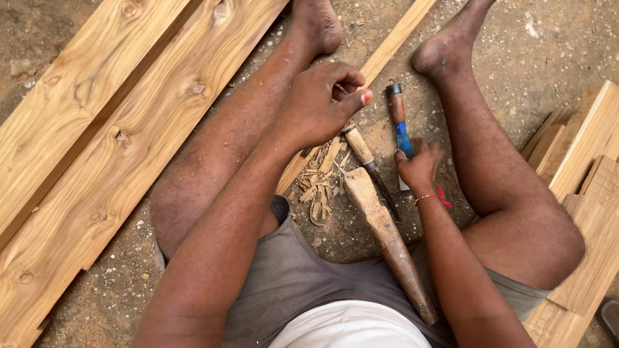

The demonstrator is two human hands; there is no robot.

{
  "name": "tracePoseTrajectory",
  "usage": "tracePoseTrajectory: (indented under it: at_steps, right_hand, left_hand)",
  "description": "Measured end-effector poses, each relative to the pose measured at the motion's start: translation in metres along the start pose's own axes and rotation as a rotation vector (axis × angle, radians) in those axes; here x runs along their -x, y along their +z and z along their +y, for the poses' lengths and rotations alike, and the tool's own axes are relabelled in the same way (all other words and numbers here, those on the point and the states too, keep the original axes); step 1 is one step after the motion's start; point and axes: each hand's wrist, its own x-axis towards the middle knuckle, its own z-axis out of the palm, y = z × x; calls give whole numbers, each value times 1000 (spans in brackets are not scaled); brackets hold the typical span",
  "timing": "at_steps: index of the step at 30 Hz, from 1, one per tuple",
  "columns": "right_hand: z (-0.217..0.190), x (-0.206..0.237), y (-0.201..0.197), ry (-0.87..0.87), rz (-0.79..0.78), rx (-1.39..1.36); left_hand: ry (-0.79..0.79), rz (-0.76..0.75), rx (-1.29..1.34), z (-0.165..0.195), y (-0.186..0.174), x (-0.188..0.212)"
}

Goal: The person sits on the ground and uses a wooden mallet to strike a metal chisel, carving a notch into a long piece of lumber.

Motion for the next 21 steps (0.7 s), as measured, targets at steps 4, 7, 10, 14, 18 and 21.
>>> tracePoseTrajectory:
  at_steps: [4, 7, 10, 14, 18, 21]
  right_hand:
    - [-16, 7, -5, -287, -127, -87]
    - [-36, 13, 3, -85, -618, -267]
    - [-53, 14, 3, -226, -412, -152]
    - [-63, 2, -38, -136, -344, -355]
    - [-80, -15, -112, -349, -42, -595]
    - [-110, -25, -152, -501, 191, -576]
  left_hand:
    - [118, 89, 55, -2, 0, -3]
    - [60, 48, 88, 1, 2, -2]
    - [91, 105, 110, 1, -1, 1]
    - [-2, 89, 28, -8, -8, 0]
    - [12, -2, 4, -3, 7, -9]
    - [238, 22, 125, 17, 40, -20]
